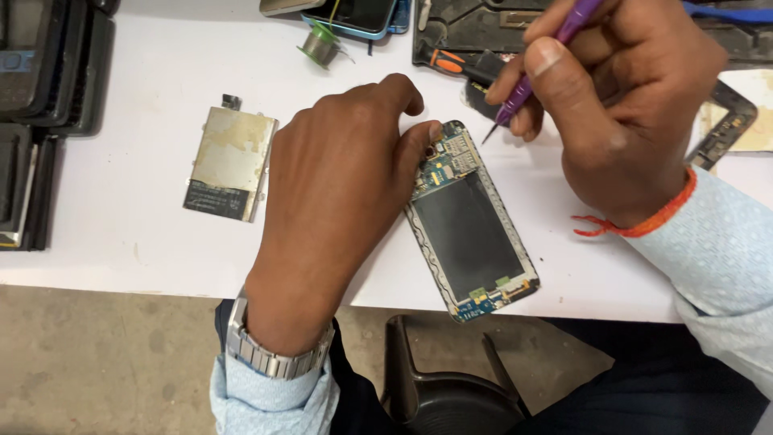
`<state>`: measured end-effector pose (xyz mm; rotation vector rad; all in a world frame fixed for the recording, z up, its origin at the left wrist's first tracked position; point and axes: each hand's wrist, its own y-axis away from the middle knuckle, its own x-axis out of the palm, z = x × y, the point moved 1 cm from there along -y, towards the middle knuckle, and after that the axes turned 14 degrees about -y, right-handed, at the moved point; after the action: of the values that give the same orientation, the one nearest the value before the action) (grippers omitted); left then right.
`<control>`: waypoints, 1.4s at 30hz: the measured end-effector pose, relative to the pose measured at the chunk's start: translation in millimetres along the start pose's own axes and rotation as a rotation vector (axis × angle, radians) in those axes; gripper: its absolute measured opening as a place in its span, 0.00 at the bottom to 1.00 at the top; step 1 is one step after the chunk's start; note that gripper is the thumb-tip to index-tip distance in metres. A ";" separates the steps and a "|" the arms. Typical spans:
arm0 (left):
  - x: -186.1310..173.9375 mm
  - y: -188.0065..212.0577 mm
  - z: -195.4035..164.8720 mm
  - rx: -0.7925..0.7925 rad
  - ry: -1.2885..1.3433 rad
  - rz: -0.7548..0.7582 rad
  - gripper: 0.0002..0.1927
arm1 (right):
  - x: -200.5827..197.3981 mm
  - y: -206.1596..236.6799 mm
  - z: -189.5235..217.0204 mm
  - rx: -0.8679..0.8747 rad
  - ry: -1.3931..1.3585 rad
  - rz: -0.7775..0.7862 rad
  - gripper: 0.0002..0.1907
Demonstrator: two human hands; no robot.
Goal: The person uses a small screwdriver to unscrew and pry components inside an opened smartphone on a workbench, removes the old battery from the phone body, sets the battery aside, and continues unscrewing and adjusting parts on the main board before repositioning the phone.
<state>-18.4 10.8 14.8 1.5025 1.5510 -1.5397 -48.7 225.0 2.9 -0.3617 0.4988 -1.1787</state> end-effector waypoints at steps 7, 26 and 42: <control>4.2 -7.4 3.9 -0.072 0.126 0.239 0.10 | -4.8 3.0 1.0 -0.004 -0.015 0.099 0.06; 15.7 -15.9 24.1 -0.038 0.014 0.029 0.08 | 0.3 -19.8 4.8 0.197 0.486 0.579 0.12; 24.4 -9.7 31.9 0.009 -0.008 -0.099 0.07 | 6.5 -5.5 -12.5 0.057 0.502 0.584 0.10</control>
<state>-44.9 -7.2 -11.3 1.4425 1.6383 -1.6068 -58.0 216.8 -5.9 0.1403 0.9321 -0.6996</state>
